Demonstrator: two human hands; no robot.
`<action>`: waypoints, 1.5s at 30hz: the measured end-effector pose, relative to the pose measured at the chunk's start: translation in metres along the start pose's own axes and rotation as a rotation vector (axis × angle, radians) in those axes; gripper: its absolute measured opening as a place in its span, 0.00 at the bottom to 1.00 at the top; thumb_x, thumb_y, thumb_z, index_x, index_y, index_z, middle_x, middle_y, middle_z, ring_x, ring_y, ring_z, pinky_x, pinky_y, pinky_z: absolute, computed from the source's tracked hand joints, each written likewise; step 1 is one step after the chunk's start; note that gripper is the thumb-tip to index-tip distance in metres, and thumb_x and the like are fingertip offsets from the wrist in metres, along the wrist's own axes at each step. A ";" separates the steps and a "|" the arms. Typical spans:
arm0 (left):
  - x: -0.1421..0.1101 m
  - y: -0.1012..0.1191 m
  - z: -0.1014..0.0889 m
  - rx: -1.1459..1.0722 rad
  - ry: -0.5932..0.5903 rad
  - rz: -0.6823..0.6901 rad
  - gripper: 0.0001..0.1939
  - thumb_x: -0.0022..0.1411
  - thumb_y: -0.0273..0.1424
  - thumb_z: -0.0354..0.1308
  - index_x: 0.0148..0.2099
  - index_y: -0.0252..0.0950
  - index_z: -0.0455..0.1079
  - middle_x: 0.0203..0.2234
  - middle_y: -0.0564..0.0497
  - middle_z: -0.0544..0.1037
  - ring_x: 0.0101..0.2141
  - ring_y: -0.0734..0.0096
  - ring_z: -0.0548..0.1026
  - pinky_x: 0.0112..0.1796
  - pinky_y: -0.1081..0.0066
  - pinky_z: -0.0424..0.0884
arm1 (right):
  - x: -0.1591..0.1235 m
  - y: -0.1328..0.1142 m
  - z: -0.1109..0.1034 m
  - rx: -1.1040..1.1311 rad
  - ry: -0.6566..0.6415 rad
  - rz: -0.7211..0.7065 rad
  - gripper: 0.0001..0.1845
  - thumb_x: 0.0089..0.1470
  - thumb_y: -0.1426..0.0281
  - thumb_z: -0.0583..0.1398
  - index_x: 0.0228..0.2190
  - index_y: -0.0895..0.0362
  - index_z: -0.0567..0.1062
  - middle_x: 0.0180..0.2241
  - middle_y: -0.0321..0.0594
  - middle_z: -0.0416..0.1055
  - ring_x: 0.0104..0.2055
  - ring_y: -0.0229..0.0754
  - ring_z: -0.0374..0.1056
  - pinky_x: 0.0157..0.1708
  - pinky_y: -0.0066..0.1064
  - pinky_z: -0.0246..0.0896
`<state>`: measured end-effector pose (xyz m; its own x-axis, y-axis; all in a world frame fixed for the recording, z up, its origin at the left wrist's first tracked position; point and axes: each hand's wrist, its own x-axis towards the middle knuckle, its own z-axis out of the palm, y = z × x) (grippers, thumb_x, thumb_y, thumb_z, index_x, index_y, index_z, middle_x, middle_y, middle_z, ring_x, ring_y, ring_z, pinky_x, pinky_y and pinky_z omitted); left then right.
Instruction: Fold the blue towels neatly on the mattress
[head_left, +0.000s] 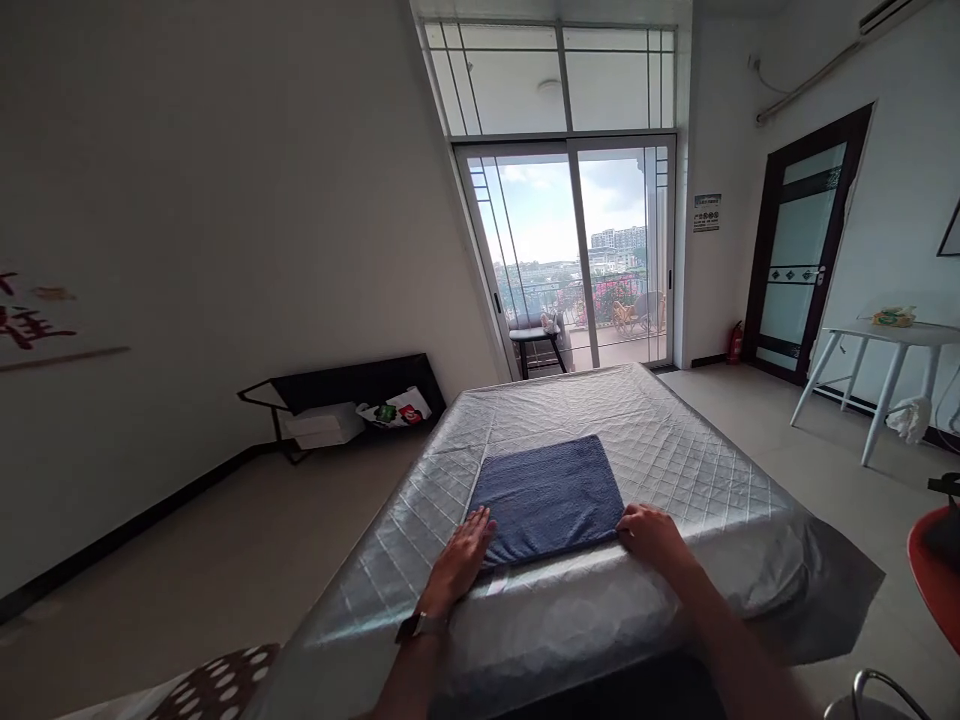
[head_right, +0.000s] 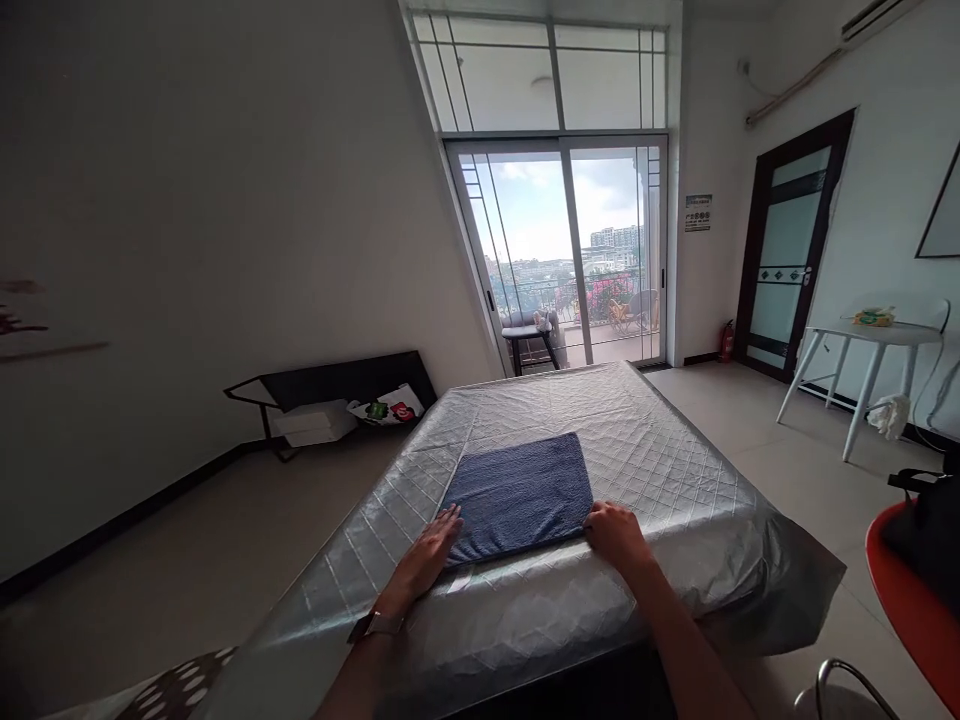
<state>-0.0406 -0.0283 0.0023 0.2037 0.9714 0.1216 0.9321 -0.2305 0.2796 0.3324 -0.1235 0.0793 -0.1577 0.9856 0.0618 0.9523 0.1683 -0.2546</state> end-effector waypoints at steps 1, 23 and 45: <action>0.000 0.000 -0.001 -0.033 0.007 -0.008 0.36 0.74 0.45 0.28 0.70 0.29 0.58 0.69 0.43 0.59 0.69 0.64 0.54 0.67 0.61 0.52 | 0.000 0.001 -0.001 -0.005 0.003 -0.007 0.17 0.63 0.73 0.55 0.39 0.48 0.84 0.47 0.39 0.80 0.49 0.44 0.74 0.49 0.28 0.62; 0.002 -0.005 0.021 0.032 0.215 0.099 0.31 0.76 0.44 0.33 0.67 0.33 0.63 0.65 0.40 0.67 0.67 0.59 0.61 0.66 0.52 0.58 | 0.024 0.004 0.051 0.082 0.194 -0.122 0.30 0.70 0.60 0.46 0.66 0.60 0.64 0.68 0.50 0.59 0.70 0.48 0.54 0.67 0.42 0.51; 0.002 0.041 0.003 0.193 0.408 0.190 0.25 0.74 0.39 0.41 0.65 0.34 0.67 0.62 0.40 0.72 0.63 0.57 0.67 0.64 0.51 0.61 | 0.059 -0.024 0.061 -0.073 0.037 0.113 0.32 0.68 0.64 0.46 0.68 0.64 0.56 0.70 0.52 0.49 0.73 0.47 0.43 0.69 0.45 0.43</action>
<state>-0.0012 -0.0354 0.0113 0.2775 0.8032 0.5270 0.9363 -0.3490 0.0389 0.2841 -0.0678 0.0300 -0.0402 0.9966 0.0725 0.9801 0.0535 -0.1913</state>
